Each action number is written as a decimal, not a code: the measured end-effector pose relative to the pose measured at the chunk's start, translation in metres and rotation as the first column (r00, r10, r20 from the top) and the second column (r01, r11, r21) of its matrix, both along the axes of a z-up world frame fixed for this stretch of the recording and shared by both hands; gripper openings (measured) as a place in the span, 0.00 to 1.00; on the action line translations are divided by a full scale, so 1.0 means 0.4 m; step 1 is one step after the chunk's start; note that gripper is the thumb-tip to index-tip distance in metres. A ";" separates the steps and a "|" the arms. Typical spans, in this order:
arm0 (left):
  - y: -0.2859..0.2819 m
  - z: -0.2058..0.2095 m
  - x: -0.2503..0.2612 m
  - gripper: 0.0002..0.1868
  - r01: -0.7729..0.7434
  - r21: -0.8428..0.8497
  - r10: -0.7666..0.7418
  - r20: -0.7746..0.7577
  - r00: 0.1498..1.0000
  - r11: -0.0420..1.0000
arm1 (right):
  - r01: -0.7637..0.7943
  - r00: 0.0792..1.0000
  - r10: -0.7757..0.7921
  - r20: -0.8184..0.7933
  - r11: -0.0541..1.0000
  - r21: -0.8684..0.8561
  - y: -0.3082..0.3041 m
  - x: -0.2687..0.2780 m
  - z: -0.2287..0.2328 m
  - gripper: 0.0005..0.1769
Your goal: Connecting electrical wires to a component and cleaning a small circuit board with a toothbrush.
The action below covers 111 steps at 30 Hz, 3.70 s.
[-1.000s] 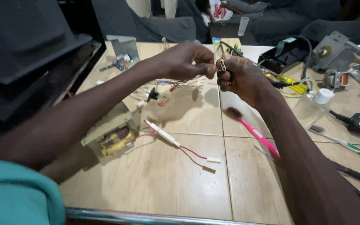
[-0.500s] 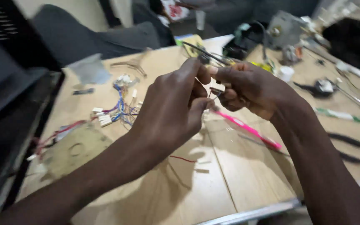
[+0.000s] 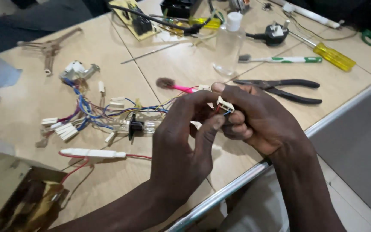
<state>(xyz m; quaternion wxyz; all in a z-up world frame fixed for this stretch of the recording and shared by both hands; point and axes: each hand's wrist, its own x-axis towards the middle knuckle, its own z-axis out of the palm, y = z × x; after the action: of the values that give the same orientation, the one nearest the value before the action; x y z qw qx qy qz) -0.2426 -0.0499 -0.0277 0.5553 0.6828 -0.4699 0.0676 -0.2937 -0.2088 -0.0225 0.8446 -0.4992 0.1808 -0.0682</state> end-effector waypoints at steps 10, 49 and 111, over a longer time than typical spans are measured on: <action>0.009 -0.020 0.008 0.15 0.077 0.047 -0.078 0.024 0.997 0.996 | 0.090 0.995 -0.093 -0.016 0.986 -0.138 0.009 -0.038 -0.034 0.22; 0.001 -0.002 0.023 0.21 0.074 0.031 -0.051 -0.456 0.888 0.997 | 0.421 0.840 -0.540 0.056 0.582 -0.695 0.041 -0.146 0.020 0.16; 0.031 -0.025 0.049 0.14 0.013 0.006 -0.012 -0.183 0.983 1.000 | -0.390 0.920 -0.229 -0.317 -0.496 -0.776 -0.054 -0.103 0.009 0.09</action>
<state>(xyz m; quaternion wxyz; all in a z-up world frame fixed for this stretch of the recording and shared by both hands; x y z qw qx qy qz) -0.2230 -0.0375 -0.0378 0.5940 0.6851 -0.4217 -0.0006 -0.3348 -0.2305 -0.0188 -0.0606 -0.9886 0.1352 -0.0251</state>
